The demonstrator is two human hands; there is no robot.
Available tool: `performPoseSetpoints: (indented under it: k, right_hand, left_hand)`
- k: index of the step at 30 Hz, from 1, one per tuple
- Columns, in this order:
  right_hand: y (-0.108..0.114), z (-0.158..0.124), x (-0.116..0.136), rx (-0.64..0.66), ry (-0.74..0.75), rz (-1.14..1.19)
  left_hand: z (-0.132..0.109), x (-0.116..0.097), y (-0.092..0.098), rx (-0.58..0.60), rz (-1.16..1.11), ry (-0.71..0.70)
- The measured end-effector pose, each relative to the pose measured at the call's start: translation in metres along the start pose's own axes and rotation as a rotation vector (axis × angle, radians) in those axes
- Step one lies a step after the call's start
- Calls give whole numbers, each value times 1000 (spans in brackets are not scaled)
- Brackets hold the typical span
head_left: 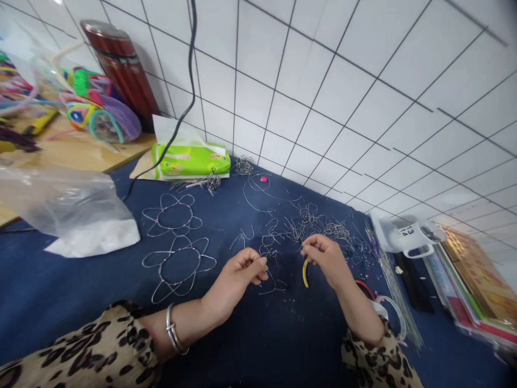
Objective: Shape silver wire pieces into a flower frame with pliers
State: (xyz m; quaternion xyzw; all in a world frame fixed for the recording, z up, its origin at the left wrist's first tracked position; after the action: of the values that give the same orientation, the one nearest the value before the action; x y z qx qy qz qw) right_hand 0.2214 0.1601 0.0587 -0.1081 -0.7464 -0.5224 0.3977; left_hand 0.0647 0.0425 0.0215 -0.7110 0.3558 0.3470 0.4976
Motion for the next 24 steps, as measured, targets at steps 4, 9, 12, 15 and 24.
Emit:
performPoseSetpoints:
  k: [4, 9, 12, 15, 24]
  right_hand:
    - [-10, -24, 26, -43, 95, -307]
    - [-34, -28, 39, 90, 103, -272]
    - [-25, -25, 40, 53, 131, -223]
    - [-7, -26, 41, -45, 166, -203]
    - [-39, -34, 13, 313, -105, 135]
  left_hand:
    - [-1, 1, -4, 26, 66, -28]
    - [-2, 3, -8, 71, 96, -6]
    - [-1, 2, -5, 55, 18, 24]
    - [1, 1, -2, 34, -35, 38]
    - [0, 3, -5, 66, 35, -5]
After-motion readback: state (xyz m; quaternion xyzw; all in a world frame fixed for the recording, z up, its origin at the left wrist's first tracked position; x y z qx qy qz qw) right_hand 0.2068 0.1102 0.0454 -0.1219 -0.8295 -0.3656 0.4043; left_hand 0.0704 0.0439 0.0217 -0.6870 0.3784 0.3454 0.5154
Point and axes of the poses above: each hand's wrist, its own z-axis towards the middle knuckle, its own y-axis out of the back of the hand, x = y × z, the point moved 8 cm from there along z, towards the middle knuckle, and after that the axes turned 14 degrees about -z, right-handed, at the moved point
